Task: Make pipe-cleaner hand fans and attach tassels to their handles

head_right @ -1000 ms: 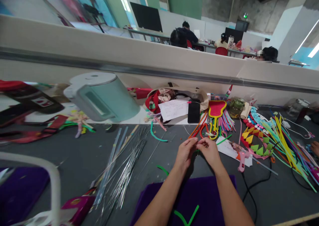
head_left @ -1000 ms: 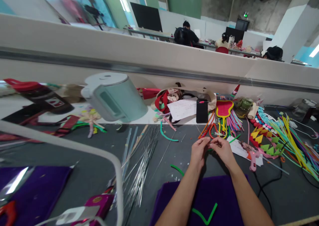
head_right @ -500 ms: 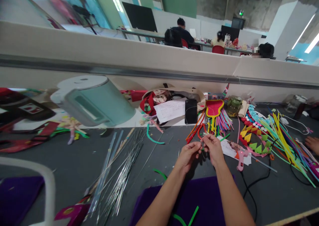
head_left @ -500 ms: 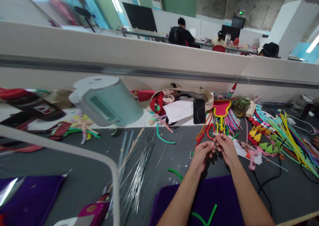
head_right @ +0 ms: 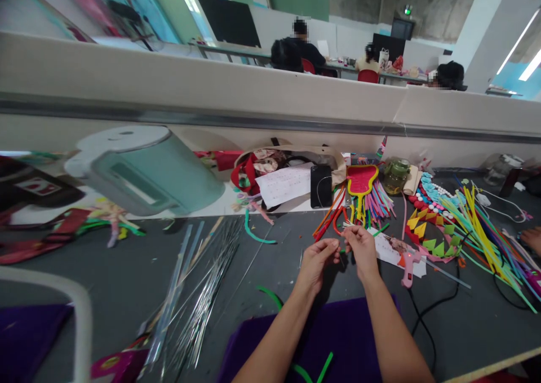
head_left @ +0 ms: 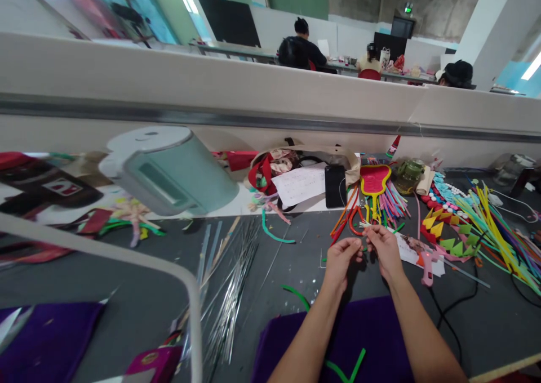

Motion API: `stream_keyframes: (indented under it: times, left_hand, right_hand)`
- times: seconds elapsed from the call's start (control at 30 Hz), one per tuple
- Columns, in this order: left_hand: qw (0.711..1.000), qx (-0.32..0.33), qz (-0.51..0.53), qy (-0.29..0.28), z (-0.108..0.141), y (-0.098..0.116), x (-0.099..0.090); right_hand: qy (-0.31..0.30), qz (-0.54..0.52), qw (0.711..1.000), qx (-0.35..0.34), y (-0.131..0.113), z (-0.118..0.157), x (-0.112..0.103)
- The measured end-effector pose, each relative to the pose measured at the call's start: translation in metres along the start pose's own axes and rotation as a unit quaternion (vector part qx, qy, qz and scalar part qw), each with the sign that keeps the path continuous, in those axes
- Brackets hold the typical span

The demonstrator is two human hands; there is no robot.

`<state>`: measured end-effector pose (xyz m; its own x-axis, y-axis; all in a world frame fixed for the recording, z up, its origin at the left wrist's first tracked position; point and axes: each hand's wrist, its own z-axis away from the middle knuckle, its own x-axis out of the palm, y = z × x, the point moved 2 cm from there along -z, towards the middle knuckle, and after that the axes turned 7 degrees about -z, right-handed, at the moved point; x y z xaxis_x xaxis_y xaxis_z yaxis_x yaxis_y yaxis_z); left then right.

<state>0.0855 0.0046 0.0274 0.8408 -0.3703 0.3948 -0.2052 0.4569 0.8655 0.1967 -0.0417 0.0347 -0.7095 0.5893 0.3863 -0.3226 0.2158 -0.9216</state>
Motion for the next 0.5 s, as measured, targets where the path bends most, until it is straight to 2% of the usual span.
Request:
stream_keyframes:
  times: [0.1, 0.17, 0.23, 0.3, 0.5]
  left_hand:
    - [1.0, 0.008, -0.01, 0.013, -0.002, 0.0, -0.003]
    - [1.0, 0.008, -0.008, 0.012, -0.002, 0.0, -0.004]
    - [1.0, 0.003, -0.004, 0.006, -0.002, 0.001, -0.004]
    - [1.0, -0.006, 0.003, -0.001, -0.001, 0.001, -0.004]
    - [1.0, -0.02, 0.014, -0.019, 0.001, 0.003, -0.001]
  right_hand:
    - [0.02, 0.148, 0.979, -0.137, -0.011, 0.003, -0.006]
    - [-0.021, 0.244, 0.94, -0.237, -0.018, 0.006, -0.006]
    - [-0.076, 0.316, 0.895, -0.304, -0.022, 0.01, -0.005]
    - [-0.102, 0.365, 0.86, -0.342, -0.022, 0.011, -0.004]
    - [-0.116, 0.468, 0.781, -0.396, -0.022, 0.009, -0.008]
